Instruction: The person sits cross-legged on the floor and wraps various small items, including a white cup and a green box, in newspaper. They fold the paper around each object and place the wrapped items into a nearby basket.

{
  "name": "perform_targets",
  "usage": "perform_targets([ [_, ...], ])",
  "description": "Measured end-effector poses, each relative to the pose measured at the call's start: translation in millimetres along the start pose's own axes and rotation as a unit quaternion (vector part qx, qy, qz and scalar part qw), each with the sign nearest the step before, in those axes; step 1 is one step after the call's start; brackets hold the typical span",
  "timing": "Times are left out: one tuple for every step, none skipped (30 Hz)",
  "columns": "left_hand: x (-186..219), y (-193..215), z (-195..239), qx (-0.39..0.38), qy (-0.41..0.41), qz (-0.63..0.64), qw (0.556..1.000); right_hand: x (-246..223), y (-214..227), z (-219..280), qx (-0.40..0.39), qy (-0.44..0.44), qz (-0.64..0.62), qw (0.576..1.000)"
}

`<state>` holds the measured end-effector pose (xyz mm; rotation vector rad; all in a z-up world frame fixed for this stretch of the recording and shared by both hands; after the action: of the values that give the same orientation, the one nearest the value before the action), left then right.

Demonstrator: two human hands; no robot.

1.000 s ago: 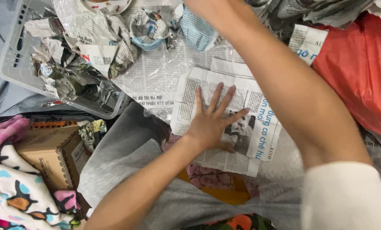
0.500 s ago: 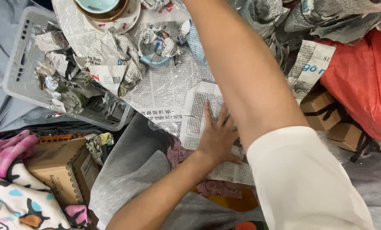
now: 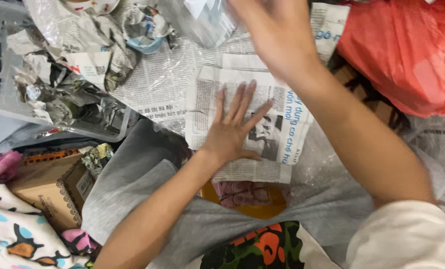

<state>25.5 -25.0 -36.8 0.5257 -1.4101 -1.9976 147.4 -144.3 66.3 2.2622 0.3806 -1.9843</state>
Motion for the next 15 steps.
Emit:
perform_targets([
  [1.7, -1.4, 2.4, 0.001, 0.003, 0.005, 1.0, -5.3, 5.8, 23.2, -0.004, -0.007, -0.006, 1.0],
  [3.9, -2.9, 4.4, 0.002, 0.006, 0.01, 1.0, -7.5, 11.8, 46.3, -0.008, -0.013, -0.001, 1.0],
  [6.8, -4.7, 7.4, 0.003, 0.012, 0.017, 1.0, -6.4, 17.7, 68.5, -0.018, -0.02, 0.017, 0.999],
  [9.9, -6.5, 12.3, 0.003, 0.015, 0.023, 1.0, -1.8, 23.9, 86.7, -0.029, -0.027, 0.043, 0.998],
  [12.6, -7.9, 18.8, 0.0, 0.017, 0.031, 0.999, 5.2, 29.4, 102.0, -0.04, -0.037, 0.066, 0.996],
  [13.7, -8.0, 24.0, -0.003, 0.02, 0.038, 0.999, 14.3, 33.6, 114.3, -0.049, -0.062, 0.074, 0.994],
  [13.3, -6.7, 26.8, -0.012, 0.012, 0.056, 0.998, 22.9, 36.5, 124.5, -0.057, -0.086, 0.084, 0.991],
  [10.4, -4.0, 28.6, -0.021, 0.004, 0.074, 0.997, 29.1, 39.0, 133.9, -0.065, -0.109, 0.094, 0.987],
  [5.5, 0.0, 31.2, -0.031, -0.002, 0.092, 0.995, 31.1, 38.9, 141.6, -0.082, -0.084, 0.131, 0.984],
  [-2.4, 6.6, 35.3, -0.014, -0.006, 0.109, 0.994, 31.6, 36.4, 149.3, -0.1, -0.058, 0.168, 0.979],
  [-12.4, 13.1, 42.9, 0.001, -0.008, 0.127, 0.992, 32.1, 31.0, 155.3, -0.119, -0.032, 0.202, 0.972],
  [-20.3, 19.6, 52.0, 0.016, -0.009, 0.144, 0.989, 34.5, 27.3, 159.5, -0.134, -0.061, 0.221, 0.964],
  [-26.9, 23.1, 61.8, -0.01, -0.004, 0.136, 0.991, 35.0, 24.3, 164.2, -0.146, -0.091, 0.24, 0.955],
  [-34.3, 25.9, 72.5, -0.037, 0.002, 0.129, 0.991, 36.6, 21.4, 166.8, -0.159, -0.12, 0.259, 0.945],
  [-38.0, 27.2, 78.9, -0.061, 0.006, 0.122, 0.991, 38.6, 17.6, 166.6, -0.173, -0.112, 0.272, 0.94],
])
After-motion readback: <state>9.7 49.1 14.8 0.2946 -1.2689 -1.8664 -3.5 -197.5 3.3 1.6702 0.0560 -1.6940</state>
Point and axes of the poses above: each hand's wrist, its own z-axis away from the middle knuckle, its own y-axis out of the back of the hand, x = y × z, the point moved 3 cm from there along -z, towards the middle knuckle, and after that the axes turned 13 degrees about -z, right-handed, at the moved point
